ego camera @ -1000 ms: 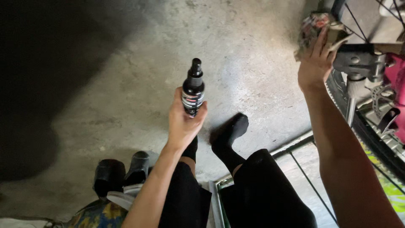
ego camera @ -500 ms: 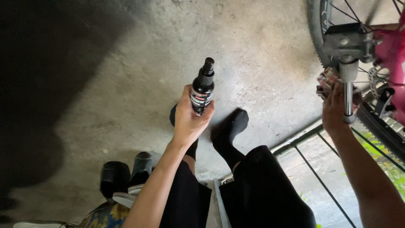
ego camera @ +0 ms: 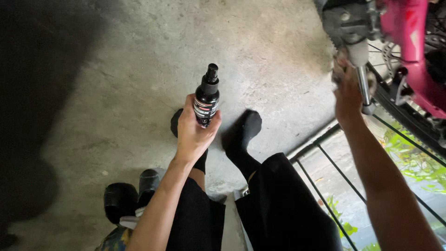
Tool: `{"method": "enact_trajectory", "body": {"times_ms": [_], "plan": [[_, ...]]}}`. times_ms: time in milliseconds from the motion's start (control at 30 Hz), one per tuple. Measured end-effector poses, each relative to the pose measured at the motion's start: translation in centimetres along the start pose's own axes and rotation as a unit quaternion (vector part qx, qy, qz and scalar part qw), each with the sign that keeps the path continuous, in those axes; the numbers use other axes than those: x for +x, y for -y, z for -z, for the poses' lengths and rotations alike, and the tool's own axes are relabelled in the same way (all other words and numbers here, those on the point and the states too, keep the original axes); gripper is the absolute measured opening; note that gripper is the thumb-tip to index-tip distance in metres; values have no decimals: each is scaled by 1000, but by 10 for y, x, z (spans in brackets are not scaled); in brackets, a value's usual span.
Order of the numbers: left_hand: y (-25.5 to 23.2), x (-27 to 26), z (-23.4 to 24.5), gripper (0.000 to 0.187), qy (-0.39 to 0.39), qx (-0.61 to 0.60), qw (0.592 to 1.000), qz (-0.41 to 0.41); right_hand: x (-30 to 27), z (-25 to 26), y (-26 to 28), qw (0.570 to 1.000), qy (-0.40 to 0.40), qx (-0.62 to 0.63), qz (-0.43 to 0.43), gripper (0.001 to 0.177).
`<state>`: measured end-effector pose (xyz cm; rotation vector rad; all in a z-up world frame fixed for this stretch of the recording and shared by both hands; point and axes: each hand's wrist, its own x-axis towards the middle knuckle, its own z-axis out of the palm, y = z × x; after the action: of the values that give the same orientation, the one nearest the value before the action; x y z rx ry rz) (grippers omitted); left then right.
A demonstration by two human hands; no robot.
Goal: The person wipes the rear wheel, chain, and derailleur of a pink bicycle using a cloth while holding a spray bottle. The bicycle is positioned on a stand with the rear wheel elevated. The person repeatedly wipes the same areas without visible accumulation of dirt or debris.
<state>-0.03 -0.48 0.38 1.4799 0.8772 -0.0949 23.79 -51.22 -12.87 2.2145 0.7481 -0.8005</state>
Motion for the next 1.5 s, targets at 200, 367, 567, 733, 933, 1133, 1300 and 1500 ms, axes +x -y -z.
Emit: {"method": "enact_trajectory", "body": {"times_ms": [200, 367, 567, 733, 933, 1133, 1300, 1500], "plan": [[-36, -18, -14, 37, 14, -4, 1000, 10, -119, 35, -71, 994, 26, -91, 47, 73], [-67, -36, -20, 38, 26, -32, 999, 31, -221, 105, -118, 952, -26, -294, 75, 90], [-92, -53, -24, 40, 28, -34, 999, 24, -150, 78, -107, 988, 21, -125, 90, 74], [-106, -77, -18, 39, 13, 10, 1000, -13, -116, 79, -102, 917, 34, -356, 178, 57], [-120, -99, -16, 31, 36, -10, 999, -14, -209, 123, -143, 944, 151, -252, 149, 65], [-179, -142, -43, 41, 54, -19, 998, 2, -285, 202, -172, 919, 97, -338, 180, 44], [-233, -177, -46, 35, 30, -11, 999, -21, -327, 310, -179, 935, 63, -294, 189, 41], [-273, -201, -42, 37, 38, 4, 999, 3, -351, 419, -157, 957, -182, -130, 187, 57]]}}
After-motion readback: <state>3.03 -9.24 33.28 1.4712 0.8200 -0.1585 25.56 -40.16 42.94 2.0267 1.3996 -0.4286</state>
